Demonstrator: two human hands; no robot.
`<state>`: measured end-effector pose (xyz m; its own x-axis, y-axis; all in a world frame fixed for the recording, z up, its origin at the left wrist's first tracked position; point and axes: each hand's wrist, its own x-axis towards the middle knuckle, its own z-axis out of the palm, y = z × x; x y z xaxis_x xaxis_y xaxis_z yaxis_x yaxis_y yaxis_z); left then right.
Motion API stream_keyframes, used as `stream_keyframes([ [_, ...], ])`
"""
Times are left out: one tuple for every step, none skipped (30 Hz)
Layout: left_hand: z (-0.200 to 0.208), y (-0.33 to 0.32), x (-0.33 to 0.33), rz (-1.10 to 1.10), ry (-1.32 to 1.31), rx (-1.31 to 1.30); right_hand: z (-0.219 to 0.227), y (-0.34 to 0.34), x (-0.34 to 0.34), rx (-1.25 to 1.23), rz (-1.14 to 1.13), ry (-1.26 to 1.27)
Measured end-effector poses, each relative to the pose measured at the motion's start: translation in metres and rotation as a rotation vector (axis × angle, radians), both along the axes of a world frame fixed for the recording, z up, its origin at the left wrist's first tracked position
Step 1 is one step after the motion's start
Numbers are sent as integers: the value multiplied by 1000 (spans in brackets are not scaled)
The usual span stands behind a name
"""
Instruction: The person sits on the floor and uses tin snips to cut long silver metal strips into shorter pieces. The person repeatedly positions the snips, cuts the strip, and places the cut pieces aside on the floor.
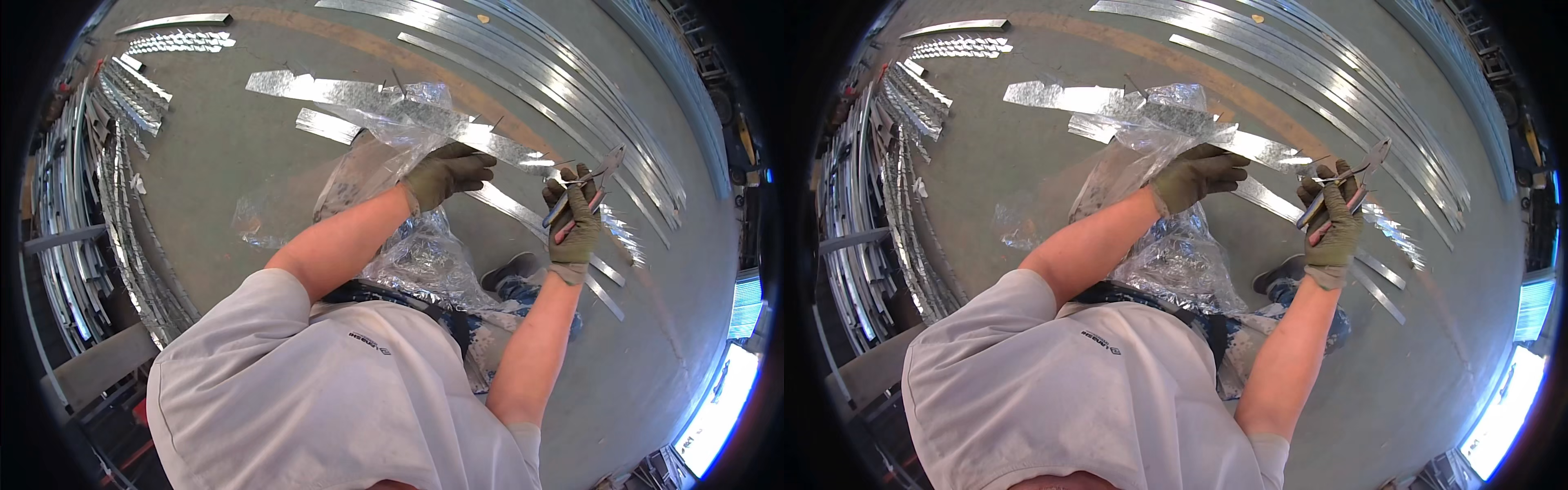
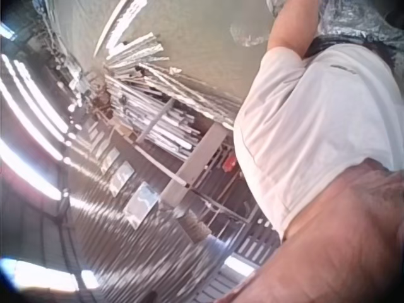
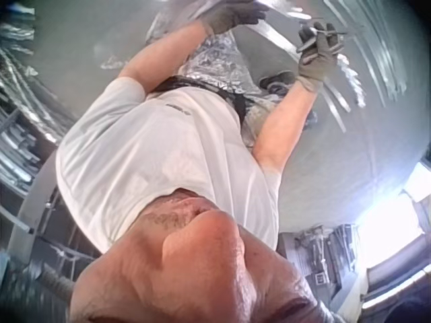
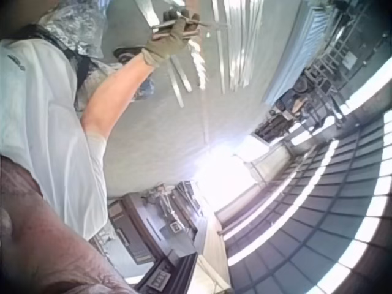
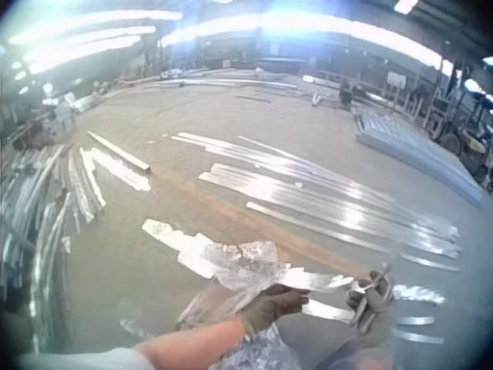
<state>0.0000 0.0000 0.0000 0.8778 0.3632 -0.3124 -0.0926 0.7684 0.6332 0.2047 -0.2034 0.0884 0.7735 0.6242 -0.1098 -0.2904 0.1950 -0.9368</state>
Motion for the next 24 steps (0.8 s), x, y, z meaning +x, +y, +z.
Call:
stream_keyframes([
  [3, 3, 0, 33, -33, -34, 6, 4, 1, -2, -14, -16],
  [5, 6, 0, 66, -66, -67, 10, 8, 3, -5, -27, -31],
  [2, 6, -5, 75, -109, -54, 6, 5, 0, -5, -24, -18],
  [-1, 7, -11, 84, -153, -41, 1, 2, -2, -6, -21, -6],
  [-4, 8, -16, 93, -198, -28, -3, -1, -4, -6, -17, 6],
  [-1, 9, -18, 91, -265, -26, 0, -1, -5, -20, -12, 9],
  [2, 11, -20, 89, -333, -23, 3, -1, -6, -34, -8, 11],
  [4, 13, -22, 88, -400, -20, 5, -1, -7, -48, -3, 14],
  [9, 15, -22, 81, -465, -13, 4, -3, -6, -48, 0, 19],
  [16, 16, -22, 112, -448, 60, -1, -4, -4, -47, 2, 24],
  [16, 19, -22, 109, -441, 43, -5, -6, -3, -46, 4, 30],
  [17, 23, -23, 111, -436, 27, -6, -4, -1, -43, 17, 35],
  [17, 25, -23, 113, -431, 11, -6, -4, 1, -42, 22, 41],
  [18, 24, -22, 121, -347, 45, -7, -4, 2, -40, 27, 47],
  [20, 24, -20, 142, -286, 64, -8, -4, 3, -36, 29, 54],
  [23, 23, -20, 178, -239, 65, -9, -4, 4, -37, 31, 55],
  [25, 23, -20, 221, -214, 59, -12, -4, 5, -38, 33, 56],
  [25, 23, -21, 266, -203, 49, -14, -5, 6, -43, 35, 55],
  [24, 24, -21, 308, -190, 43, -16, -6, 9, -48, 30, 57],
  [24, 25, -21, 344, -180, 34, -17, -7, 11, -54, 25, 59],
  [25, 26, -22, 373, -178, 22, -20, -7, 13, -60, 20, 64],
  [26, 25, -22, 393, -188, 4, -23, -9, 14, -75, 9, 73],
  [27, 23, -24, 411, -198, -22, -26, -10, 16, -91, -2, 83],
  [33, 18, -26, 425, -239, -61, -28, -10, 16, -104, -14, 95],
])
